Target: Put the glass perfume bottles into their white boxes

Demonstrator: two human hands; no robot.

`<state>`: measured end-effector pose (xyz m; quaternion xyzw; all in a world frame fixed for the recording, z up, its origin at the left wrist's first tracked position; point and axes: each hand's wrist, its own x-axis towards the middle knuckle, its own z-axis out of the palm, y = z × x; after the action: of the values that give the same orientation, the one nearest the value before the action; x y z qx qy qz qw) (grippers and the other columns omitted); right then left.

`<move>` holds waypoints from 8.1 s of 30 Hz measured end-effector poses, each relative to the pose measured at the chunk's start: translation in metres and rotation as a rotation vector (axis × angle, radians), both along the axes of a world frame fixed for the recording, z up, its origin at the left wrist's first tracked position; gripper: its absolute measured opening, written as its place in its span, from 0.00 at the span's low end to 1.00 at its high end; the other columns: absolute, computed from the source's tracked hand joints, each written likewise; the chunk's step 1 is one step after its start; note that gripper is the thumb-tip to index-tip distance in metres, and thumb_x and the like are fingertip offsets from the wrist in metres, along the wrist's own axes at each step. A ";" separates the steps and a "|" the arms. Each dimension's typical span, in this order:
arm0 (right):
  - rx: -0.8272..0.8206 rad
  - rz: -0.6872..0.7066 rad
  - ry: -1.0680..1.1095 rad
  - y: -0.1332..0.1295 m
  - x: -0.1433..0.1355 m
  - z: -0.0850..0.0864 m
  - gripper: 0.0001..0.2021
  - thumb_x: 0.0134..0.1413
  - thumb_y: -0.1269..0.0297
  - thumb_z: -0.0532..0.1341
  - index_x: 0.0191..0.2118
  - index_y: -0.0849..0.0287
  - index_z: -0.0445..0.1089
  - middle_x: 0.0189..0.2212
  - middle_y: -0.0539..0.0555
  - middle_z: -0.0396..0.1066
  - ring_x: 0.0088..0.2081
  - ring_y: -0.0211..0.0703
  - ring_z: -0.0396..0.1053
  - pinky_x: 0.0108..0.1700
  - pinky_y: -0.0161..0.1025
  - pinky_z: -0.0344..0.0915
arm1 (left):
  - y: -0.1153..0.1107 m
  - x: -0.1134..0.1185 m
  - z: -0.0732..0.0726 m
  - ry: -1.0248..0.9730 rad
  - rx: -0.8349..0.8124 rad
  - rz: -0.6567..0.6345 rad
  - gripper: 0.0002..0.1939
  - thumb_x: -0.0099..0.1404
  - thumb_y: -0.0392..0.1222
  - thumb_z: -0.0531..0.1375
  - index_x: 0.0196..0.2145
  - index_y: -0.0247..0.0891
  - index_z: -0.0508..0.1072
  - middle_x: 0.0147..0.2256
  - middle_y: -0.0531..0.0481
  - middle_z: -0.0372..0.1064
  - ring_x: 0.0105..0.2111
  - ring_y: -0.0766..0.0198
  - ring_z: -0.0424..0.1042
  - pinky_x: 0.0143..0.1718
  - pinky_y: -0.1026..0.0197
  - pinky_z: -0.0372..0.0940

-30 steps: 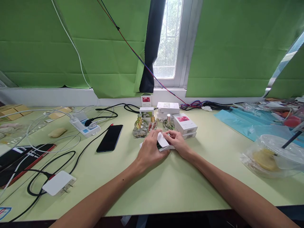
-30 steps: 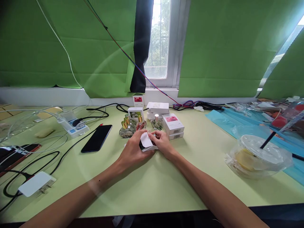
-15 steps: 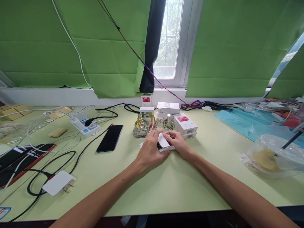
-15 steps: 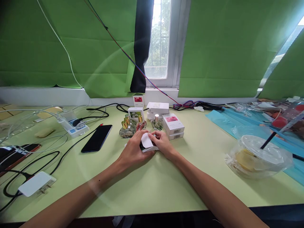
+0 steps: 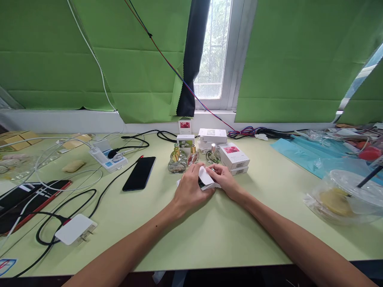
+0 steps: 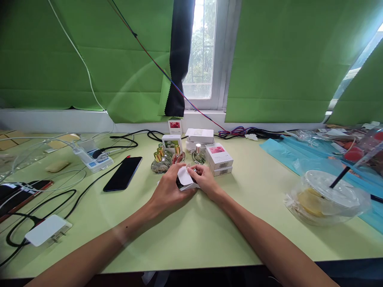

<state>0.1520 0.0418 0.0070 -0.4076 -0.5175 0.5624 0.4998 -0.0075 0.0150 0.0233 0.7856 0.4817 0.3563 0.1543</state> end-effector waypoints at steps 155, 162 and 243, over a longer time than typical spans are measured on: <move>-0.106 -0.032 0.251 -0.004 -0.003 0.014 0.20 0.45 0.44 0.69 0.29 0.56 0.67 0.25 0.48 0.67 0.27 0.39 0.63 0.28 0.37 0.55 | 0.002 0.006 -0.003 -0.210 0.195 -0.083 0.31 0.54 0.41 0.72 0.52 0.43 0.65 0.47 0.46 0.70 0.44 0.56 0.73 0.42 0.57 0.69; -0.111 -0.024 0.276 -0.003 -0.003 0.013 0.20 0.43 0.46 0.71 0.30 0.57 0.69 0.25 0.47 0.66 0.27 0.38 0.62 0.28 0.36 0.55 | 0.002 0.007 -0.004 -0.207 0.186 -0.087 0.31 0.53 0.40 0.72 0.52 0.43 0.65 0.47 0.47 0.70 0.44 0.56 0.72 0.42 0.57 0.69; -0.055 0.010 0.258 -0.006 -0.002 0.014 0.24 0.39 0.44 0.75 0.33 0.55 0.69 0.28 0.48 0.72 0.28 0.39 0.66 0.30 0.36 0.60 | 0.002 0.006 -0.005 -0.214 0.188 -0.072 0.31 0.56 0.44 0.71 0.53 0.43 0.64 0.48 0.45 0.70 0.44 0.55 0.73 0.40 0.56 0.70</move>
<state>0.1501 0.0360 0.0206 -0.3428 -0.4355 0.6266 0.5479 -0.0012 0.0167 0.0186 0.7708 0.3985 0.4759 0.1433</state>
